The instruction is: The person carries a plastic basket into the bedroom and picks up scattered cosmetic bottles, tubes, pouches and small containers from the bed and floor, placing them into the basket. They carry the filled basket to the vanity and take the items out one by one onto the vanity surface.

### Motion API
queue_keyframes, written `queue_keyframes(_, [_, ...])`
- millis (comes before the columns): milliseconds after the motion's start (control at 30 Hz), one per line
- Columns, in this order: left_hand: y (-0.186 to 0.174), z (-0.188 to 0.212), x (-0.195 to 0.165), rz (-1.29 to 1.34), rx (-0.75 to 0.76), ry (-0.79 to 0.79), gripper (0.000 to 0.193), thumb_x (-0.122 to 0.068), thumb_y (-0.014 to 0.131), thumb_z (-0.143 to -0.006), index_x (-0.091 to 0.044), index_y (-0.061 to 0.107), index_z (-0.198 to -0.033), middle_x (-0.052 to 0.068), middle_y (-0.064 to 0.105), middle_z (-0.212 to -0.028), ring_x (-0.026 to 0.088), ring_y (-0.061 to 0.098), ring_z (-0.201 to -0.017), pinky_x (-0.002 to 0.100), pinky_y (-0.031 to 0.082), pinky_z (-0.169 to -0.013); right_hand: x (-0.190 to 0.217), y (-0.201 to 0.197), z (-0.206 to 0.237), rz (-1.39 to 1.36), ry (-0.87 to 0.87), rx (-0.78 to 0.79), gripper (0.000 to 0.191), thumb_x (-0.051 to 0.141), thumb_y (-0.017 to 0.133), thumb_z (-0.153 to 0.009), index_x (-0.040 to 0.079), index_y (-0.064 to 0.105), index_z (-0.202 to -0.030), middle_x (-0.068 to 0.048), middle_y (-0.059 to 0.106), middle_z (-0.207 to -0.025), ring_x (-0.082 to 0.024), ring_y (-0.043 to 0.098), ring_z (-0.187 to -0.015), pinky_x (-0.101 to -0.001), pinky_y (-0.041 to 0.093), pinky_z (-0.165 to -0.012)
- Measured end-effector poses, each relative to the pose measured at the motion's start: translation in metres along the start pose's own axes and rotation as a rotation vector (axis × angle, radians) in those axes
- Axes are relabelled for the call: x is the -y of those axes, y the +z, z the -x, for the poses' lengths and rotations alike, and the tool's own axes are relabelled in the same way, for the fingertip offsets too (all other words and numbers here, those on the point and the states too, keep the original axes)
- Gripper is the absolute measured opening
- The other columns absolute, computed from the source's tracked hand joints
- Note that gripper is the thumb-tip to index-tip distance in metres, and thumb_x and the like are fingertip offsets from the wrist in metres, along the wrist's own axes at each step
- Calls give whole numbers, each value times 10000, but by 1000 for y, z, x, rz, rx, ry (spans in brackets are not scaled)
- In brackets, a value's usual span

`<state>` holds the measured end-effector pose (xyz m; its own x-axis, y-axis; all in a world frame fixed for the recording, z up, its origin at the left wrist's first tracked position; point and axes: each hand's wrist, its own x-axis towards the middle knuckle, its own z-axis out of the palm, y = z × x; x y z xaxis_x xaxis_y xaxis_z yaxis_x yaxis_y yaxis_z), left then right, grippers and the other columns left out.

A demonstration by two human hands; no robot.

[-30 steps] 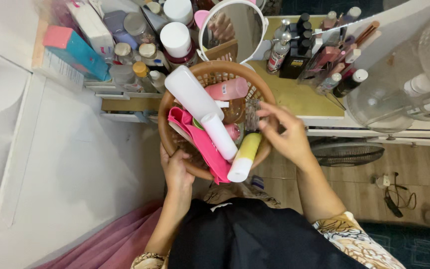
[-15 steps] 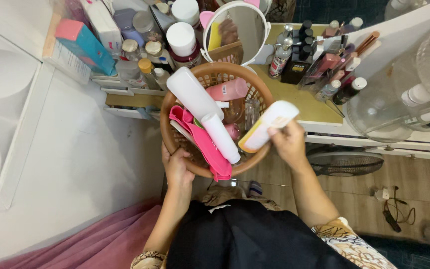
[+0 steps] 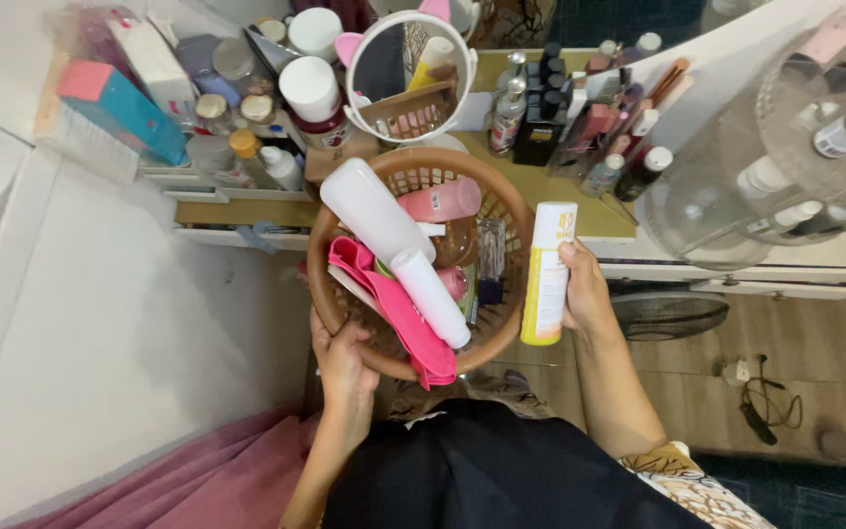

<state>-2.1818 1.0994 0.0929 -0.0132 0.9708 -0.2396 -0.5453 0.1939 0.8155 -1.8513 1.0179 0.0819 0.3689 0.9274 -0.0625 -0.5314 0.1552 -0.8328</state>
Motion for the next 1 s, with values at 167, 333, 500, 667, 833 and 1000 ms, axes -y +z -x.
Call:
queue_keyframes(167, [47,39,29,14,-49,-28,735,146,462,-657,-99,534,-1347,-4,607,-1165,142,598,-980,232,504,-693,43,-54,15,40,-10,25,453,350,557,-1012,-11,574,-1286,-84,679,-1011,-158,662,-829,-311,564,-720])
queue_keyframes(333, [88,58,67,101,13,-6,713,163,481,-645,-69,549,-1315,55,580,-1077,199,589,-941,278,532,-730,80,-103,17,51,-10,27,449,362,564,-1019,-3,576,-1280,-106,685,-1011,-182,673,-828,-341,575,-734])
queue_keyframes(500, [112,61,87,55,-28,16,717,151,483,-623,-72,571,-1299,34,587,-1099,185,617,-996,269,534,-769,108,-119,18,16,-39,-43,518,338,536,-973,-3,554,-1362,-68,706,-1205,-157,687,-964,-319,571,-864])
queue_keyframes(667, [120,56,80,50,11,29,746,149,490,-630,-51,552,-1346,72,611,-1191,227,641,-1075,292,556,-857,133,-162,48,610,-181,-176,456,309,604,-1011,-49,647,-1291,-59,711,-1057,-122,639,-905,-284,526,-816])
queue_keyframes(833, [126,57,72,30,17,13,813,139,465,-618,-68,523,-1402,99,629,-1284,268,655,-1135,356,572,-913,120,-234,76,1270,120,-555,336,256,741,-972,-20,747,-1163,-161,681,-835,-197,598,-756,-344,480,-706])
queue_keyframes(1000, [134,61,67,134,181,61,909,141,450,-607,-34,466,-1499,134,599,-1365,308,637,-1223,399,581,-1006,59,-279,72,786,-507,-800,257,121,707,-1021,-76,645,-1174,-112,731,-1079,-118,677,-974,-300,545,-858])
